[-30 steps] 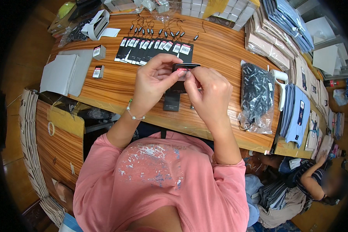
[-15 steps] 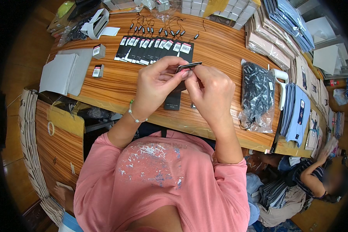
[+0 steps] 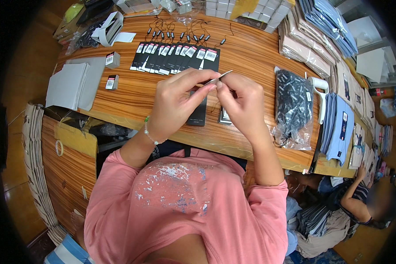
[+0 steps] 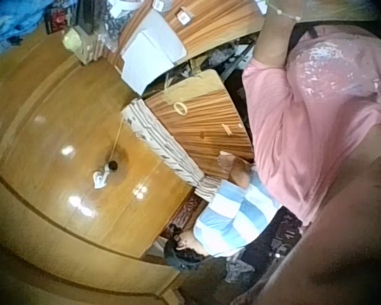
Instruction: The person attaches plastic security tags to clothing items by hand, handling one item at a time from a stack on a table.
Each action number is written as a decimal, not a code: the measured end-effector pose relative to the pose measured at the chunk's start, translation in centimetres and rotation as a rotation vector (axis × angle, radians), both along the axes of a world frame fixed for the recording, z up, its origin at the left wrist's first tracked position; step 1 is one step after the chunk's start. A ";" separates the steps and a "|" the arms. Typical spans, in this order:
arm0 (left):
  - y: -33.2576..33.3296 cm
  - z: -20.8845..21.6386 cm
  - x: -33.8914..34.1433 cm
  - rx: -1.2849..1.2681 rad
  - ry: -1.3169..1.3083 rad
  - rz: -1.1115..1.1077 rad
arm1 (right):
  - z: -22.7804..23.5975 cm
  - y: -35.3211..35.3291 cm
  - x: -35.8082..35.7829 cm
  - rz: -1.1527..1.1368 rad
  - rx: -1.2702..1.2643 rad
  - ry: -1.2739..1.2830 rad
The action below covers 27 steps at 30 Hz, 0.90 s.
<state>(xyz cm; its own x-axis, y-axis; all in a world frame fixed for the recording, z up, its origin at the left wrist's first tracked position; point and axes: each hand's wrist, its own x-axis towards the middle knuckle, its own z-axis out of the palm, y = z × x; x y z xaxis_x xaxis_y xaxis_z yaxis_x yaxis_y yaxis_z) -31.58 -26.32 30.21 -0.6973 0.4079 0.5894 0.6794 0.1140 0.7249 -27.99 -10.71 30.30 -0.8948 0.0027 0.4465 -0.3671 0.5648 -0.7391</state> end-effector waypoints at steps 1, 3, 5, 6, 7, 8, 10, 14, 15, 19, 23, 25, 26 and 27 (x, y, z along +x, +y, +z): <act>-0.1 0.2 0.0 -0.005 0.019 -0.011 | 0.1 0.1 0.2 0.045 -0.164 -0.124; -0.1 0.4 0.0 -0.025 0.092 -0.004 | 0.5 0.4 0.4 0.113 -0.377 -0.276; 0.0 0.4 0.0 -0.033 0.119 -0.003 | 0.5 0.8 0.4 0.153 -0.475 -0.381; 0.1 0.4 -0.2 -0.030 0.111 -0.004 | 0.5 0.9 0.5 0.123 -0.365 -0.354; 0.1 0.5 -0.2 -0.027 0.105 -0.004 | 0.5 1.0 0.5 0.094 -0.256 -0.325; 0.1 0.5 -0.3 -0.034 0.070 -0.014 | 0.4 1.1 0.6 0.065 -0.147 -0.297; 0.0 0.5 -0.2 -0.049 -0.002 -0.029 | 1.1 0.7 0.6 -0.011 0.139 -0.117; -0.1 0.2 -0.5 -0.003 -0.094 -0.056 | 1.6 0.1 0.7 -0.093 0.426 0.118; -0.2 0.2 -0.6 0.001 -0.093 -0.055 | 1.6 0.1 0.6 -0.092 0.395 0.130; 0.1 -0.2 -0.5 0.025 -0.130 -0.052 | 1.3 0.2 0.6 -0.095 0.329 0.133; 0.1 -0.3 -0.2 0.105 -0.292 -0.086 | 0.2 -0.3 0.6 -0.133 0.288 0.232; 0.1 -0.1 -0.1 0.127 -0.329 -0.094 | -0.1 -0.5 0.7 -0.162 0.297 0.246; 0.1 -0.1 -0.1 0.128 -0.335 -0.097 | -0.3 -0.7 0.7 -0.175 0.301 0.254; 0.0 -0.2 0.0 0.128 -0.341 -0.100 | -0.5 -0.9 0.6 -0.184 0.285 0.277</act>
